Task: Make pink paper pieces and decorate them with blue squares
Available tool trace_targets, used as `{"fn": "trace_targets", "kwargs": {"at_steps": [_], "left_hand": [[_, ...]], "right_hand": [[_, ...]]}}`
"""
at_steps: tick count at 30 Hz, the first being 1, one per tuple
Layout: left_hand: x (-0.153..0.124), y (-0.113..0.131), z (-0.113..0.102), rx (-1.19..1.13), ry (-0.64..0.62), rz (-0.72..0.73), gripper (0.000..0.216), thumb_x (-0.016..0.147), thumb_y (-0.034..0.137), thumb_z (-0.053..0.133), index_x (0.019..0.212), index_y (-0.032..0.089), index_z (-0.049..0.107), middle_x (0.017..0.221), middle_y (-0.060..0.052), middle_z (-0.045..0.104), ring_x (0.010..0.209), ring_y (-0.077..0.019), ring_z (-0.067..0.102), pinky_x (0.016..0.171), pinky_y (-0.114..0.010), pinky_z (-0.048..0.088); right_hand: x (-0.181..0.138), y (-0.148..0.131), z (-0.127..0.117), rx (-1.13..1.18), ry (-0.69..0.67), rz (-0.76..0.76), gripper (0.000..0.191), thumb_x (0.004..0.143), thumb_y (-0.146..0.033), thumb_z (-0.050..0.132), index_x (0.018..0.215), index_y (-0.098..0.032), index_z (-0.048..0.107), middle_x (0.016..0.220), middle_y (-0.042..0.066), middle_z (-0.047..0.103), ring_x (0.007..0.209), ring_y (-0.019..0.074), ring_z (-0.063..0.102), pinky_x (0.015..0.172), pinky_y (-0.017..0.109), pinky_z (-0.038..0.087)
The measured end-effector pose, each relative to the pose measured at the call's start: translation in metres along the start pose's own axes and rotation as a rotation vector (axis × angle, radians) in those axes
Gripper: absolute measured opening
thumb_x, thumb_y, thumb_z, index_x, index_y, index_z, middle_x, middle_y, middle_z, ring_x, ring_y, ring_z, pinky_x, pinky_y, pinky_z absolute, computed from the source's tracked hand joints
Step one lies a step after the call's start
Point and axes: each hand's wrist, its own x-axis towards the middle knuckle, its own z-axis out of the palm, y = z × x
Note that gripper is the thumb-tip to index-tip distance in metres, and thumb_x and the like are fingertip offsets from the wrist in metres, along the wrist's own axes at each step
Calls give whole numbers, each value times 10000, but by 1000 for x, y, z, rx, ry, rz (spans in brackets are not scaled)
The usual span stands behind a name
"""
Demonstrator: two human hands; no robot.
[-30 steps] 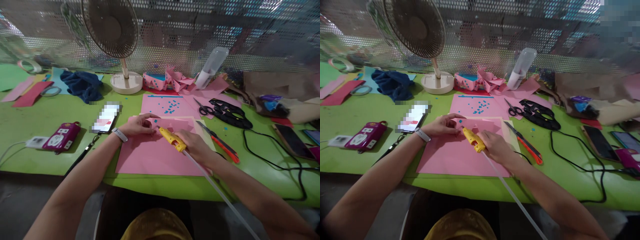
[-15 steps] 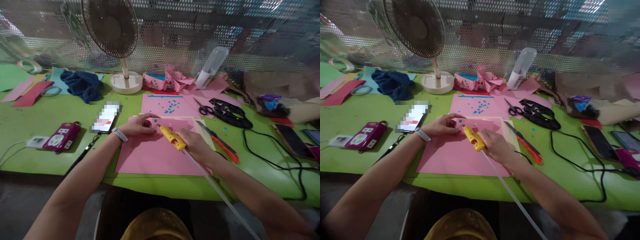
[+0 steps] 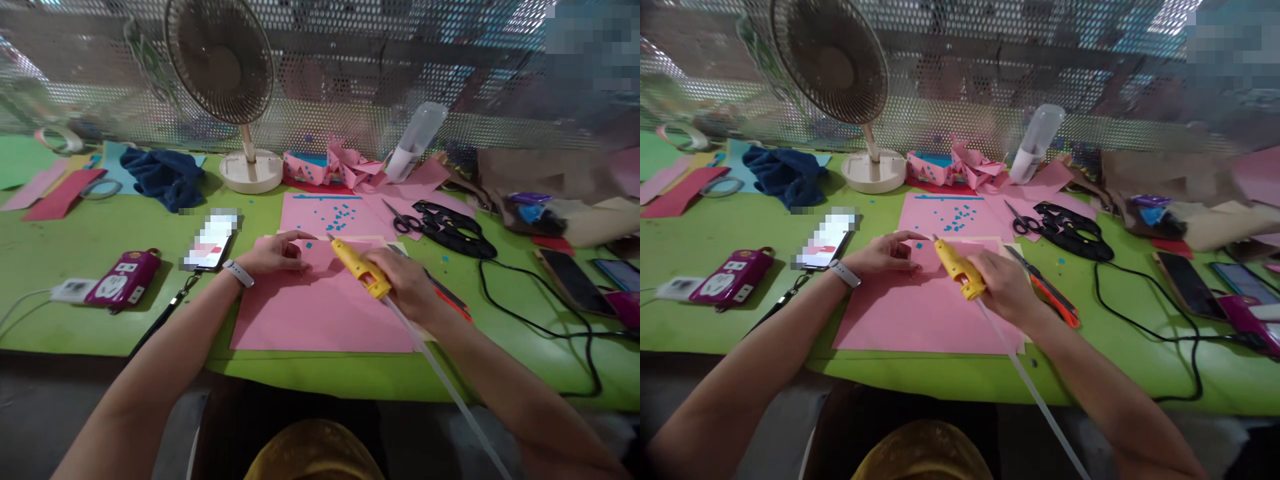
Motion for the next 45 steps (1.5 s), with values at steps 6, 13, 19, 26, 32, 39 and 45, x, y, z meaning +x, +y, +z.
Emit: {"fn": "trace_targets", "kwargs": {"at_steps": [6,13,19,26,32,39,45], "left_hand": [[-2,6,5,23,47,-49,516,726,292,774,1137,197,477,618,67,628,592,-126,625,546,-213,414],[-3,7,7,-15,1,-88,460,745,309,758,1067,213,444,663,51,670,580,-139,651,555,-237,461],[-2,3,5,19,-1,-91,497,756,348,756,1125,218,449,668,64,647,605,-140,642,572,-244,459],[-2,9,6,41,-24,-106,497,763,333,736,1151,213,448,673,58,651,599,-140,642,540,-235,435],[-2,9,5,37,-28,-88,506,770,343,728,1169,212,446,656,68,622,591,-142,637,539,-241,442],[-1,5,5,11,-37,-72,503,775,346,722,1176,210,450,675,55,627,598,-142,627,530,-236,416],[-1,3,5,15,-48,-77,505,782,356,711,1192,210,455,644,61,621,573,-138,602,537,-238,408]], "right_hand": [[-1,62,-43,-141,20,107,225,870,-300,604,1073,-211,569,1030,126,650,916,271,624,788,391,488],[-36,172,-71,-262,-183,322,275,812,-248,674,1056,-130,626,1085,212,644,951,270,599,816,368,444],[-56,210,-74,-233,-272,400,429,762,-314,656,1170,-184,632,1191,141,651,1011,277,633,847,375,487],[-14,174,-83,-310,-345,299,316,833,-391,569,1062,-207,685,1139,120,682,1042,303,629,918,438,481],[79,133,-8,-242,-263,267,196,936,-261,503,1001,-171,664,1056,121,691,983,246,625,872,365,468],[131,149,45,-268,-269,244,182,949,-232,518,1078,-143,610,1119,143,656,1025,239,594,833,316,442],[143,149,52,-294,-337,187,189,955,-220,508,1049,-114,633,1089,164,634,980,250,589,795,322,435]]}}
